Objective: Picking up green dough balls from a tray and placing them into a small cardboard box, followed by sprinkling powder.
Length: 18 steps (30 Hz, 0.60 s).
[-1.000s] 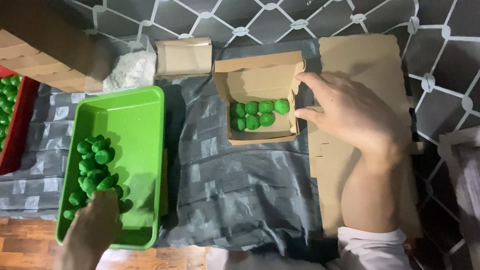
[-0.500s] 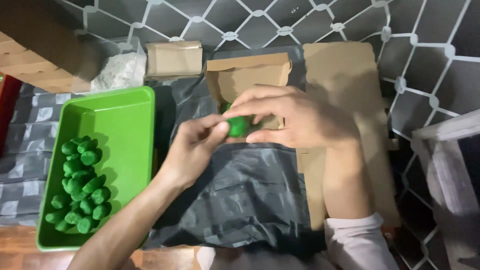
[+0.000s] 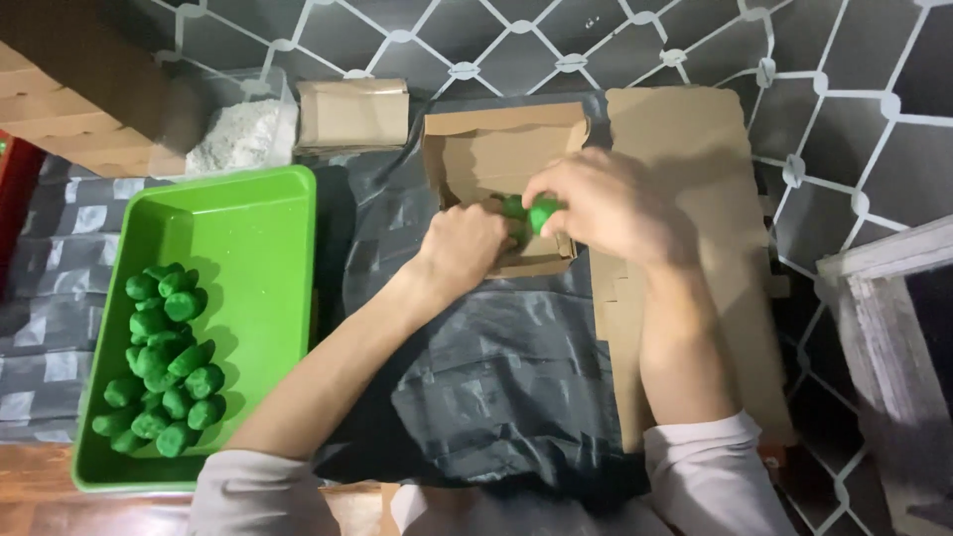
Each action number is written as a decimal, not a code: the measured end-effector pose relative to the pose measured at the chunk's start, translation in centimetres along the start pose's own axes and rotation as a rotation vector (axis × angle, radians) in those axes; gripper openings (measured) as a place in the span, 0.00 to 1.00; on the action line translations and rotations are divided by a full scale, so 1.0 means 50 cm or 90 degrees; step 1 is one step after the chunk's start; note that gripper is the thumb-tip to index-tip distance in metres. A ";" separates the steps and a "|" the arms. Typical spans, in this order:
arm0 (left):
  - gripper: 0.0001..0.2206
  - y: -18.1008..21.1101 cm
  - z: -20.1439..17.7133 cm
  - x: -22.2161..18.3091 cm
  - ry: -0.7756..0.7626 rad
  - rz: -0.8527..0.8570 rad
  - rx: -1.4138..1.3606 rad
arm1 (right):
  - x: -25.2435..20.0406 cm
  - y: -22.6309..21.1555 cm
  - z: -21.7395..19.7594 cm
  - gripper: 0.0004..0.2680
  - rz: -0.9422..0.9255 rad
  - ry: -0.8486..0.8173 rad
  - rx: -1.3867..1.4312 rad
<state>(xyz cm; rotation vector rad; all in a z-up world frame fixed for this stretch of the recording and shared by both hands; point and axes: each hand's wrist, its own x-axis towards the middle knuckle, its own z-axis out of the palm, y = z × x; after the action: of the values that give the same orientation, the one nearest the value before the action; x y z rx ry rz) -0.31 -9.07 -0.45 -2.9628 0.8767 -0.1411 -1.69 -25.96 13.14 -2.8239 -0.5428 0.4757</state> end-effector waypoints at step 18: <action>0.09 -0.034 0.061 0.040 -0.111 -0.091 -0.160 | 0.154 0.048 0.194 0.05 0.033 0.023 -0.129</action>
<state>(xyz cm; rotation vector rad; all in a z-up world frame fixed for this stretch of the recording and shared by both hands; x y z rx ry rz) 2.55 -8.68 -3.20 -3.2050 0.7082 0.2372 2.40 -23.56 1.45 -3.0388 -0.5404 0.3979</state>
